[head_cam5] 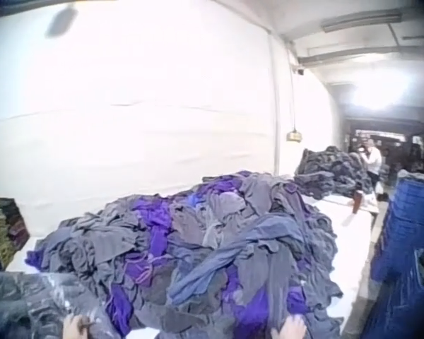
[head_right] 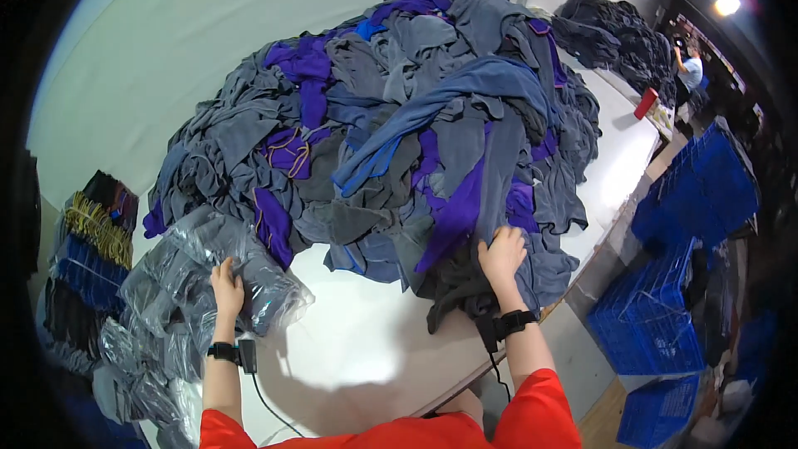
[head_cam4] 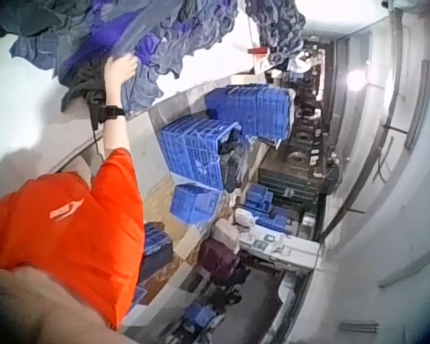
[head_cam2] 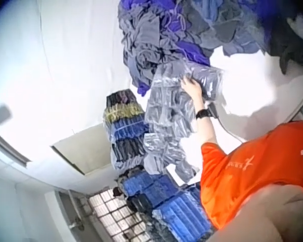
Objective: Sorting and folding gray fabric pieces in a factory setting.
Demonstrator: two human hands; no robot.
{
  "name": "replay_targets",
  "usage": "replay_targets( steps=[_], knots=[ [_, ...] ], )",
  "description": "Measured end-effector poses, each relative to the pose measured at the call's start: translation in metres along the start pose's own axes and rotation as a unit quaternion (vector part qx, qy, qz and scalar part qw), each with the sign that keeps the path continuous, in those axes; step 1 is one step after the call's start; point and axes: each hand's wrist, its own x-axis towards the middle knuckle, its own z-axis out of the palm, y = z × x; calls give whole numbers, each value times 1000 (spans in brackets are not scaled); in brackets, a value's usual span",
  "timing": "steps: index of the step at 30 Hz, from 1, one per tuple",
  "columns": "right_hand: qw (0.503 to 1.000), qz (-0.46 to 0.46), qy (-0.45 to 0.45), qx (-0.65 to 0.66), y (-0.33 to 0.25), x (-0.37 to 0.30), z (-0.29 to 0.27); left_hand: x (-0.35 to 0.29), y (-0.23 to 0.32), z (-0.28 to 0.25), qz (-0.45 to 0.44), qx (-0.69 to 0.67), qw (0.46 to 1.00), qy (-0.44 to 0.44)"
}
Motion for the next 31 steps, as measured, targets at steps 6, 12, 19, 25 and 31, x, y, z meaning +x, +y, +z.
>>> replay_targets(
  steps=[6, 12, 19, 25, 31],
  knots=[
    [952, -34, 139, 271, -24, 53, -69, -80, 47, -35, 92, 45, 992, 76],
    [901, -273, -95, 325, -113, -30, -178, -133, 165, -53, 168, -321, 932, -6],
    [599, -361, -544, 463, -137, -84, -194, -168, 245, -42, 216, -450, 820, -279],
    [320, 93, -519, 787, -110, -217, -117, -178, 199, -61, -183, -545, 782, -241],
    [437, -6, -621, 651, -67, -190, -84, -227, 151, -59, -302, -853, 258, -339]
  ],
)
